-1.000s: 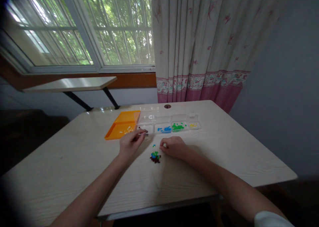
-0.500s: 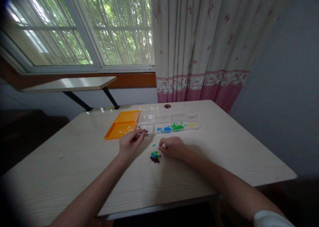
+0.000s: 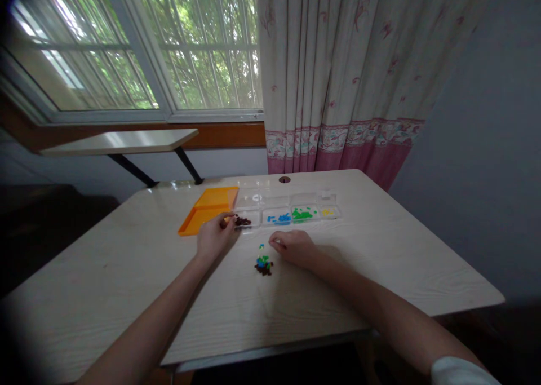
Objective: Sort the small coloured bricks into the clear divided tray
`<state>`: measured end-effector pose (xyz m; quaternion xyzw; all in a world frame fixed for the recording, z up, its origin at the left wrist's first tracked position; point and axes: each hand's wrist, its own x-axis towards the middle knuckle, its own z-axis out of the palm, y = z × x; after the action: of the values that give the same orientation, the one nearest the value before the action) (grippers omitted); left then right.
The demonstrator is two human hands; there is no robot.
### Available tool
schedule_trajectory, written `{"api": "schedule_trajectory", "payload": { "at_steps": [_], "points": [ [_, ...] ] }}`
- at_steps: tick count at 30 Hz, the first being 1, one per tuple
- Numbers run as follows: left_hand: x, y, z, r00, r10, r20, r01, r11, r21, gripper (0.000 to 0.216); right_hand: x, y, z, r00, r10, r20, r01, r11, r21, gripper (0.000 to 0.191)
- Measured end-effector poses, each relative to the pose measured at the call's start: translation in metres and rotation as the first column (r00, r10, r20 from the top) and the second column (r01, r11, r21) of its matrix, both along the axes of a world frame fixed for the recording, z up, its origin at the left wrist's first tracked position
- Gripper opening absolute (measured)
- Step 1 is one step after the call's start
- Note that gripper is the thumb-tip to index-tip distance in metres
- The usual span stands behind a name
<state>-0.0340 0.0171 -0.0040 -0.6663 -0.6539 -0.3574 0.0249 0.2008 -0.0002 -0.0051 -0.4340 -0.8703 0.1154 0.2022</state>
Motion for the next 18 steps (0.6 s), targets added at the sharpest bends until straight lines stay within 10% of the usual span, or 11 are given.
{"api": "schedule_trajectory", "payload": {
  "at_steps": [8, 18],
  "points": [
    [0.034, -0.019, -0.002, 0.836, -0.545, 0.06, 0.548, 0.836, -0.03, 0.017, -0.002, 0.007, -0.008, 0.933, -0.112, -0.341, 0.1, 0.994, -0.052, 0.022],
    [0.044, -0.024, -0.003, 0.832, -0.547, 0.092, 0.546, 0.837, 0.039, 0.018, -0.006, 0.005, -0.012, 0.921, -0.082, -0.38, 0.068, 0.996, -0.051, 0.025]
  ]
}}
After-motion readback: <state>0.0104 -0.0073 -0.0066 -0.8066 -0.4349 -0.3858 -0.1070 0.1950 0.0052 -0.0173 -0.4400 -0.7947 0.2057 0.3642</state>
